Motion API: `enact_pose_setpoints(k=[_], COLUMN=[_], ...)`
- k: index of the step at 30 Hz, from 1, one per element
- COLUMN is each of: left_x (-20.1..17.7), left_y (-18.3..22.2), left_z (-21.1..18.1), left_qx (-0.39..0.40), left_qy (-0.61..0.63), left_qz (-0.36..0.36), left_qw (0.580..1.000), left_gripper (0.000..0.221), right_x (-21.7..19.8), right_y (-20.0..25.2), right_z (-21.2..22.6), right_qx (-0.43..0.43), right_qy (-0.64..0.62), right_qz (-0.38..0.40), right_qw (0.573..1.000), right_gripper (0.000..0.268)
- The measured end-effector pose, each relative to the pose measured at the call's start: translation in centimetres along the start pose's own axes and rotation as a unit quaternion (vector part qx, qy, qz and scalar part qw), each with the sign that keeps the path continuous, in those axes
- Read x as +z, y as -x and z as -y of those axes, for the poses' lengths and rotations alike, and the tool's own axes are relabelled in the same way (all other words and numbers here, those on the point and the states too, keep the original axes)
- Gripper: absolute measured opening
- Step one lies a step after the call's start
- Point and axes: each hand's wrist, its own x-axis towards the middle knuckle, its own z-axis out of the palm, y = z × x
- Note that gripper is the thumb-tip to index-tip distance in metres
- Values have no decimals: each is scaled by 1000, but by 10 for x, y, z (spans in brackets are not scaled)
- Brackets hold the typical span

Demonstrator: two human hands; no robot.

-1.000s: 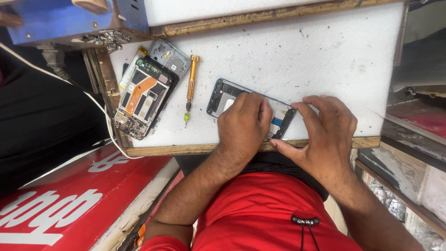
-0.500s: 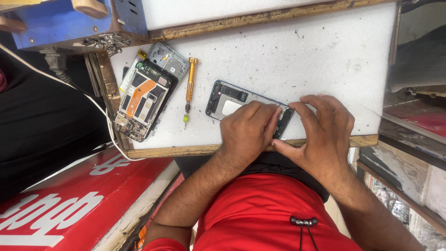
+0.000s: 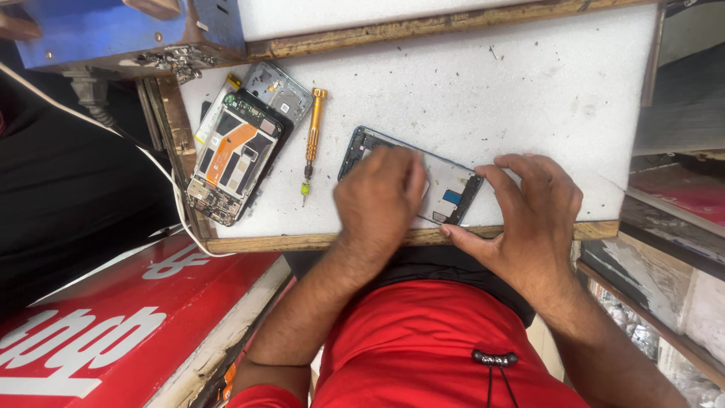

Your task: The person removes a protective film from a smartphone back cover, then uses a small metal tool to pry and separate the back cover from the phone body. The person continues to work on the phone's internal components on a cluttered workbench.

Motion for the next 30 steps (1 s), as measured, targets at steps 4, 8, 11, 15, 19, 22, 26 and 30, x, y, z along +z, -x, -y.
enact_pose_setpoints(k=[4, 8, 11, 15, 19, 22, 26, 30], left_x=[-9, -36, -49, -44, -41, -43, -46, -52], left_y=[-7, -4, 14, 36, 42, 45, 42, 41], left_z=[13, 25, 30, 21, 21, 24, 25, 28], left_qx=[-42, -14, 4, 74, 67, 57, 63, 62], left_qy=[-22, 66, 92, 117, 120, 120, 128, 153], left_qz=[-19, -43, -32, 16, 55, 63, 48, 38], left_qw=[999, 997, 995, 990, 989, 989, 989, 985], left_gripper=[7, 9, 8, 18, 19, 14, 12, 15], right_x=[-3, -13, -23, -28, -25, -14, -10, -31], right_y=[-2, -5, -12, -43, -88, -110, -133, -128], right_z=[4, 8, 6, 6, 15, 33, 47, 44], right_qx=[1, -8, -10, -30, -67, -69, -63, -131], right_qy=[7, 10, 31, 9, 26, 32, 5, -53], right_qz=[6, 7, 35, 17, 50, 75, 64, 57], right_qw=[1000, 1000, 999, 999, 996, 994, 996, 988], right_gripper=[91, 83, 62, 36, 31, 34, 25, 16])
